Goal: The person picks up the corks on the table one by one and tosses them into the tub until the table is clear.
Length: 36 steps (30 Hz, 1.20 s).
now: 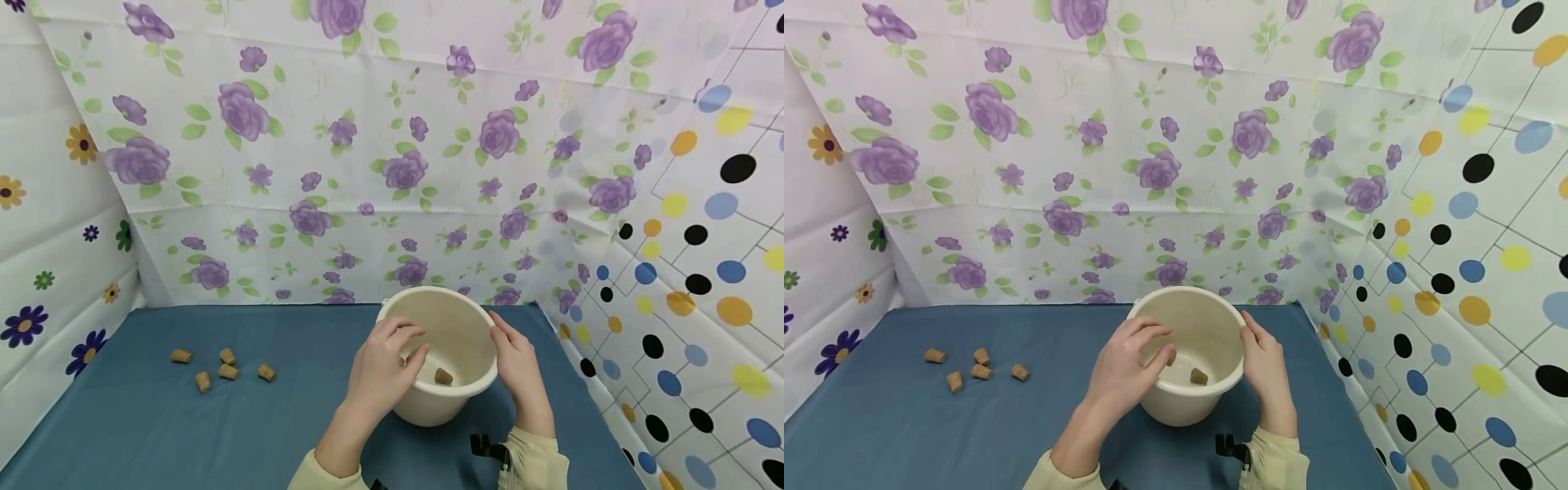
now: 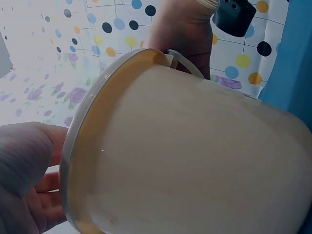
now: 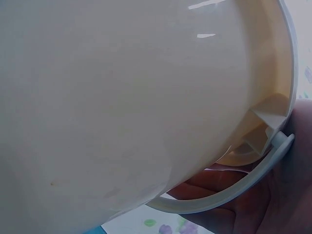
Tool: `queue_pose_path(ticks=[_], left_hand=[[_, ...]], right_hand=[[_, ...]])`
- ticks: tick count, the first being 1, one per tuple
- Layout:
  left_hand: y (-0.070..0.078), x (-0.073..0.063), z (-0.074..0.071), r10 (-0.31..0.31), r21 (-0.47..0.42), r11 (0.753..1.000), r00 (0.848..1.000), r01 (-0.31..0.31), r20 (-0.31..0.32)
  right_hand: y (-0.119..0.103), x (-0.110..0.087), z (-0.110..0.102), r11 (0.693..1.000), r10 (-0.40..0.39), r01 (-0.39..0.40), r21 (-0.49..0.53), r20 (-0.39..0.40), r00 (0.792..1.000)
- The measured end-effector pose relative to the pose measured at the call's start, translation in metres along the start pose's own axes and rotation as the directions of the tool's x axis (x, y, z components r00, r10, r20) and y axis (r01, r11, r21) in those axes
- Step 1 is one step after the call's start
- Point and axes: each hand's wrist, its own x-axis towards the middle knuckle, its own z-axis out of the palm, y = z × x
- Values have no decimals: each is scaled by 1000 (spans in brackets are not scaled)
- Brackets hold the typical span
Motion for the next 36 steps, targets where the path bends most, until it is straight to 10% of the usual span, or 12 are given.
queue_pose_path(ticks=[36], left_hand=[[1, 3, -10, 5, -9, 1000, 999, -5, -36]], right_hand=[[-1, 0, 0, 1000, 7, -7, 6, 4, 1000]])
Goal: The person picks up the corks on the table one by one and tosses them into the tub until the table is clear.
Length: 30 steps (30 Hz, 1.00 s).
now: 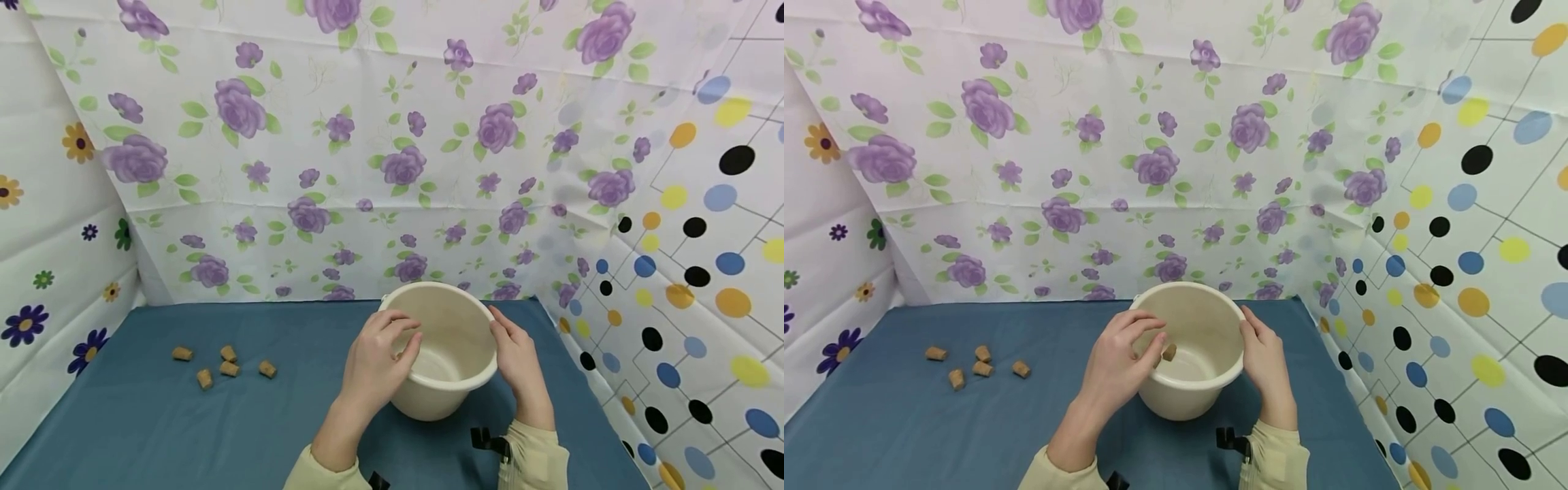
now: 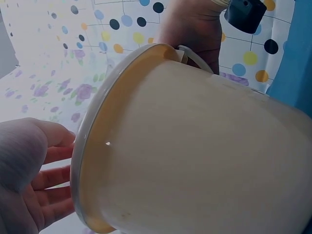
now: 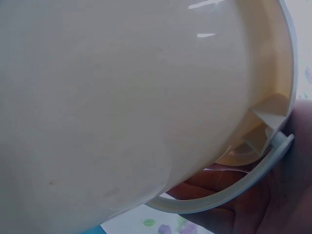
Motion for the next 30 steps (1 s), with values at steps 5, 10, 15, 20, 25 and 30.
queue_pose_path(ticks=[5, 10, 15, 20, 25, 30], left_hand=[[2, 2, -2, -2, -9, 1000, 1000, 2, -8], [1, -1, -7, -8, -30, 1000, 1000, 7, -23], [-6, -4, -14, -6, -11, 1000, 999, 6, -51], [-18, -9, -30, -31, 40, 999, 997, 34, -75], [-36, -13, -54, -56, 115, 991, 996, 65, -76], [-60, -20, -83, -81, 201, 975, 993, 97, -88]], right_hand=[[-1, 2, -1, 1000, -11, 11, 3, -7, 1000], [2, 0, 1, 1000, -13, 13, -4, -5, 1000], [3, -2, 1, 1000, -20, 20, -9, -13, 1000], [3, -6, 1, 1000, -10, 9, -10, -9, 1000], [2, -4, 2, 1000, -17, 17, -9, -13, 1000], [0, -2, 1, 1000, -15, 15, -20, -7, 1000]])
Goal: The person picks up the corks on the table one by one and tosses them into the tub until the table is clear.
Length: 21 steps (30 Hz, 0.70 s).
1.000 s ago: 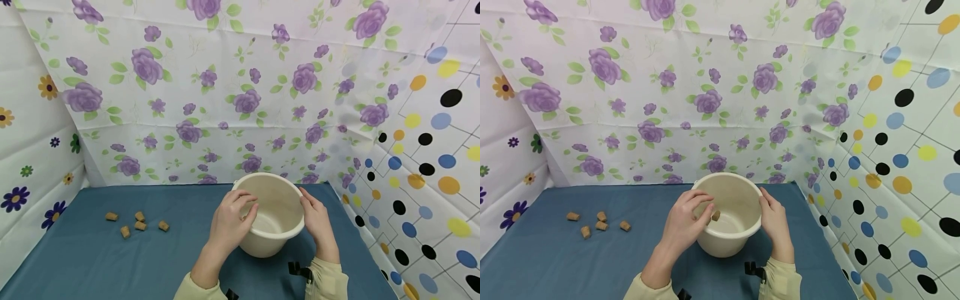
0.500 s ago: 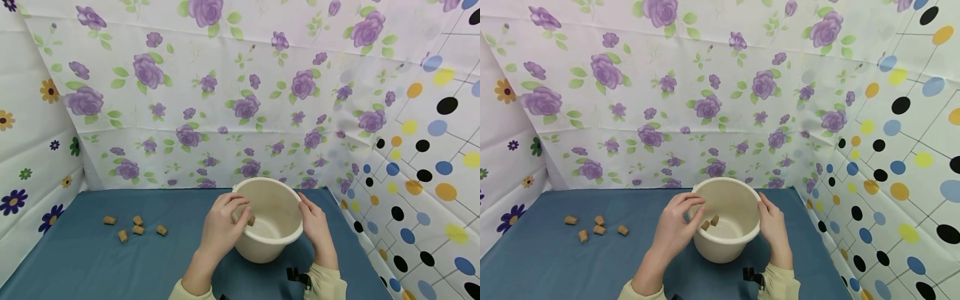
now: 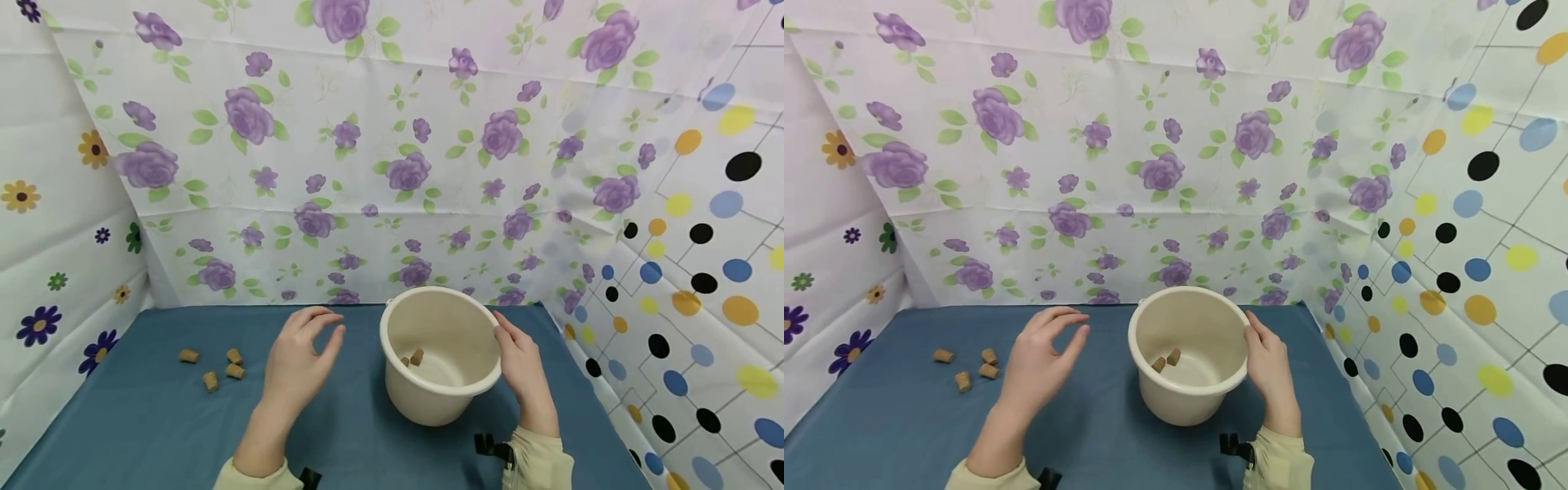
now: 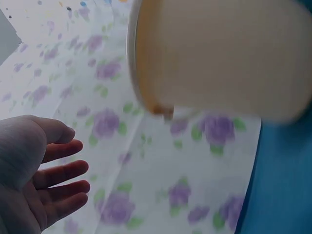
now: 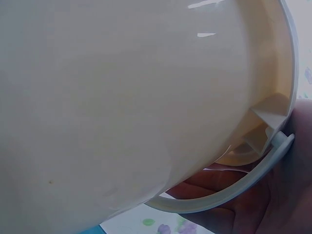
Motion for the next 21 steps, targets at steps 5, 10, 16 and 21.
queue_pose_path(ticks=[5, 10, 16, 21], left_hand=[[-32, -4, -22, -8, 82, 997, 1000, 9, -14], [-58, -14, -44, -46, 153, 987, 999, 45, -2], [-86, -28, -68, -112, 218, 970, 993, 104, 22], [-100, -27, -87, -165, 243, 957, 986, 159, 4]], right_hand=[[-1, 1, -2, 1000, -11, 11, -10, -6, 1000], [-1, 3, -2, 1000, -6, 6, -9, -4, 1000], [-1, 2, 0, 1000, 7, -7, 2, 9, 1000], [0, 0, 0, 1000, 5, -5, 4, 9, 1000]])
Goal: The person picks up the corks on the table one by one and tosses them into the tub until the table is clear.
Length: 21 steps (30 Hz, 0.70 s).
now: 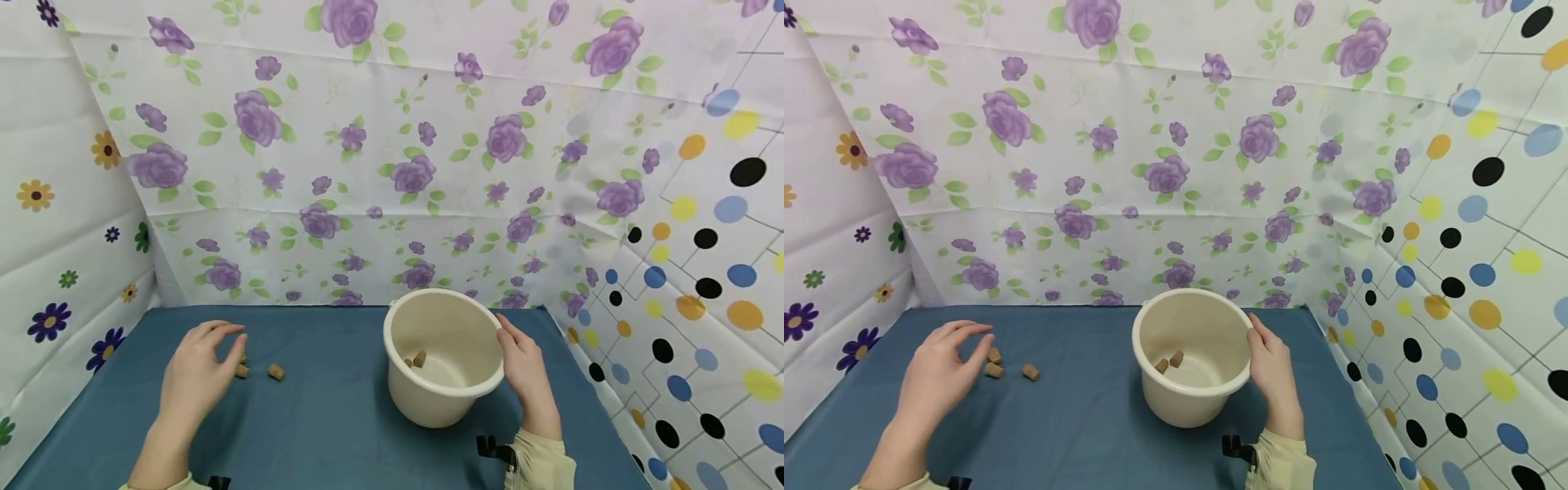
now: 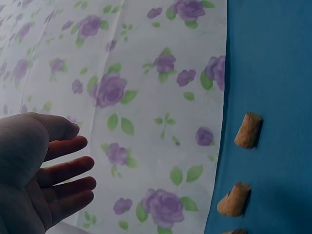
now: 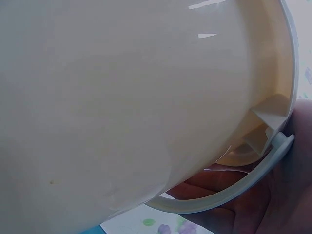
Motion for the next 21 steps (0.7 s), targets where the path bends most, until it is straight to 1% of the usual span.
queue_pose_path(ticks=[4, 13, 21], left_hand=[[-7, 2, -6, -45, 10, 999, 999, 45, -4], [-17, 3, -13, -71, 14, 997, 997, 71, 9], [-30, 2, -21, -110, 19, 994, 994, 110, 18]], right_hand=[[1, -1, 0, 1000, 4, -4, 0, -3, 1000], [1, 0, 0, 1000, 4, -4, -2, 1, 1000], [0, -1, 1, 1000, 8, -8, -8, -8, 1000]])
